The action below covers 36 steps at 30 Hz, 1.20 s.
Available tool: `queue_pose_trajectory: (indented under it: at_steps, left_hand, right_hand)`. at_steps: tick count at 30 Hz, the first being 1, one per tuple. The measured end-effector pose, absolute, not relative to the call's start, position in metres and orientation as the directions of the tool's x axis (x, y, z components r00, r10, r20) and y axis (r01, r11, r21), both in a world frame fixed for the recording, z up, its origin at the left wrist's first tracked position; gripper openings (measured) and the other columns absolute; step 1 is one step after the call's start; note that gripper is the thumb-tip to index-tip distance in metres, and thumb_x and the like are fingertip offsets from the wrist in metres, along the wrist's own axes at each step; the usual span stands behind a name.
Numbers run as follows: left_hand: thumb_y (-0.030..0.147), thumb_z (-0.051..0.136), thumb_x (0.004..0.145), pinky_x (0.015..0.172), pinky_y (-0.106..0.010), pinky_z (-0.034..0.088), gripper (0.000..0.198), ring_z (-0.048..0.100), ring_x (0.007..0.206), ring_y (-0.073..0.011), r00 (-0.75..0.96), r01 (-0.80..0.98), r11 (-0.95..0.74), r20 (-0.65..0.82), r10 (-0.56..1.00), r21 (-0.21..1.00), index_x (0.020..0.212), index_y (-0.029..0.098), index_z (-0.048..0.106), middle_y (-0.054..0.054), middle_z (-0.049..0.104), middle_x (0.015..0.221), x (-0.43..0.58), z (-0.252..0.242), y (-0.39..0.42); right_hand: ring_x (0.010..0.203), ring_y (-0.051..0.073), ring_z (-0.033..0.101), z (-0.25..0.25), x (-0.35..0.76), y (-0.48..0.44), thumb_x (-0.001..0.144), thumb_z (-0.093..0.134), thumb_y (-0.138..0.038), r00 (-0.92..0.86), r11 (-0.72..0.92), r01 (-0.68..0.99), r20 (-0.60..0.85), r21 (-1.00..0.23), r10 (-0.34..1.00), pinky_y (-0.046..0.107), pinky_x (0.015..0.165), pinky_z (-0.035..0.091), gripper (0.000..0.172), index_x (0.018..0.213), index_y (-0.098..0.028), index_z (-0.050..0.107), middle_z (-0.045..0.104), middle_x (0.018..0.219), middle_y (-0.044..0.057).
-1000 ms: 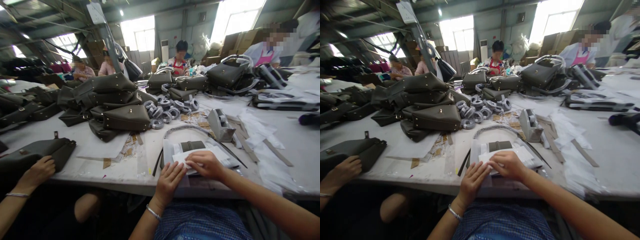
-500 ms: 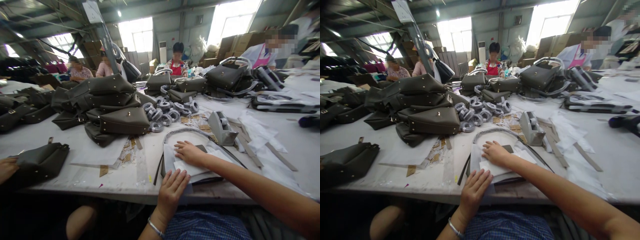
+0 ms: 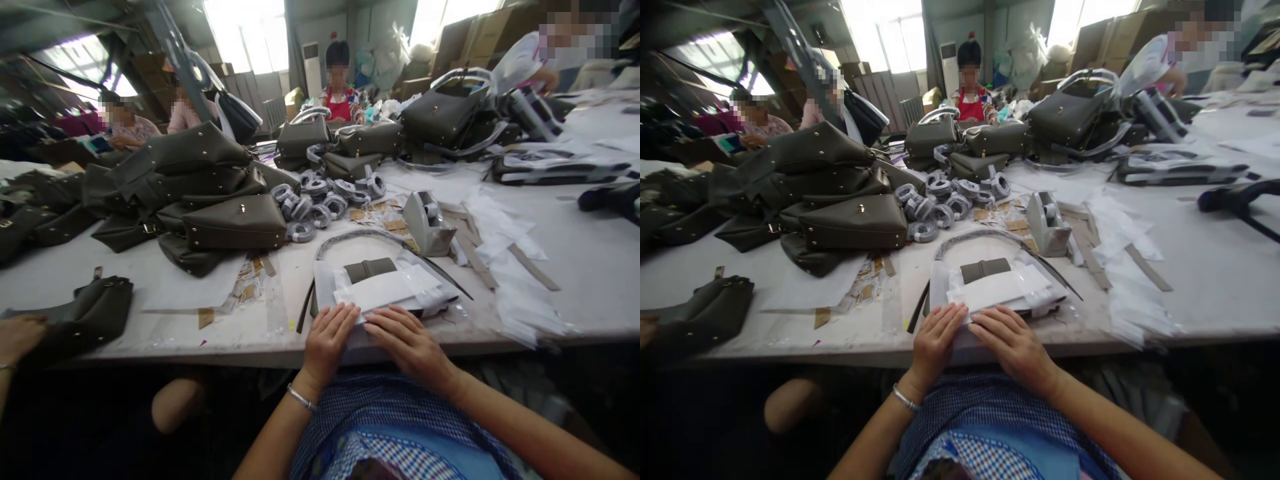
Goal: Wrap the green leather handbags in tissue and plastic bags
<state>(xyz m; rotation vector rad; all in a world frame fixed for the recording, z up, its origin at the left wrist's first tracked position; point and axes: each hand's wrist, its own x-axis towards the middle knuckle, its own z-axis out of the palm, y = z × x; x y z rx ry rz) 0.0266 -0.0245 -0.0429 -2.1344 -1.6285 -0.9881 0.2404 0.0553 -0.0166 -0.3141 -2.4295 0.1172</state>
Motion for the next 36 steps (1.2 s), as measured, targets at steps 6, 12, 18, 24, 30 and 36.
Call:
queue_pose_trajectory:
  at_steps: [6,12,18,24,30,36]
  left_hand:
    - [0.005,0.044,0.096,0.109,-0.04,0.047,0.05,0.056,0.127,-0.0186,0.13,0.933,-0.319,0.672,0.729,0.165,0.143,0.019,0.046,-0.006,0.065,0.131,0.028,-0.041,-0.024]
    - [0.008,0.045,0.096,0.11,-0.041,0.046,0.052,0.053,0.131,-0.0195,0.147,0.932,-0.322,0.641,0.754,0.166,0.147,0.019,0.04,-0.007,0.061,0.137,0.023,-0.043,-0.023]
    - [0.013,0.056,0.091,0.113,-0.041,0.044,0.058,0.048,0.136,-0.0211,0.164,0.915,-0.333,0.545,0.822,0.227,0.146,0.023,0.042,-0.005,0.055,0.144,0.021,-0.031,-0.025]
    - [0.017,0.064,0.083,0.118,-0.044,0.038,0.072,0.044,0.138,-0.0235,0.196,0.83,-0.326,0.312,0.93,0.453,0.149,0.023,0.037,-0.006,0.047,0.15,0.018,0.009,-0.034]
    - [0.024,0.055,0.097,0.111,-0.04,0.047,0.043,0.054,0.129,-0.0192,0.125,0.86,-0.311,0.423,0.898,0.405,0.139,0.029,0.051,-0.002,0.058,0.14,0.017,-0.007,-0.025]
    - [0.023,0.061,0.093,0.112,-0.04,0.046,0.049,0.053,0.13,-0.0189,0.142,0.865,-0.33,0.447,0.883,0.378,0.141,0.029,0.05,-0.001,0.058,0.141,0.016,-0.018,-0.024]
  right_hand:
    - [0.102,0.02,0.064,-0.013,0.212,0.072,0.099,0.053,-0.018,-0.672,0.988,0.092,0.724,-0.127,0.155,0.039,0.095,0.05,0.025,0.119,-0.023,0.067,0.073,0.108,0.005]
    - [0.088,0.017,0.064,-0.01,0.217,0.072,0.098,0.056,-0.017,-0.641,0.99,0.014,0.759,-0.141,0.117,0.036,0.088,0.05,0.018,0.106,-0.024,0.071,0.074,0.091,0.002]
    - [0.088,0.016,0.064,-0.016,0.224,0.075,0.098,0.055,-0.014,-0.685,0.998,0.045,0.726,-0.037,0.058,0.035,0.086,0.049,0.02,0.108,-0.021,0.07,0.075,0.093,0.002]
    - [0.086,0.016,0.064,-0.025,0.218,0.076,0.099,0.053,-0.015,-0.669,0.998,0.057,0.741,-0.018,0.051,0.035,0.086,0.048,0.023,0.113,-0.023,0.069,0.075,0.093,0.001]
    - [0.092,0.015,0.064,-0.035,0.229,0.063,0.099,0.053,-0.012,-0.694,0.997,0.064,0.717,-0.032,0.068,0.038,0.097,0.045,0.027,0.12,-0.022,0.067,0.075,0.103,0.001]
    - [0.122,0.021,0.056,-0.065,0.243,0.036,0.102,0.041,-0.012,-0.798,0.993,0.119,0.593,-0.02,0.107,0.041,0.102,0.043,0.037,0.135,-0.019,0.058,0.063,0.133,0.007]
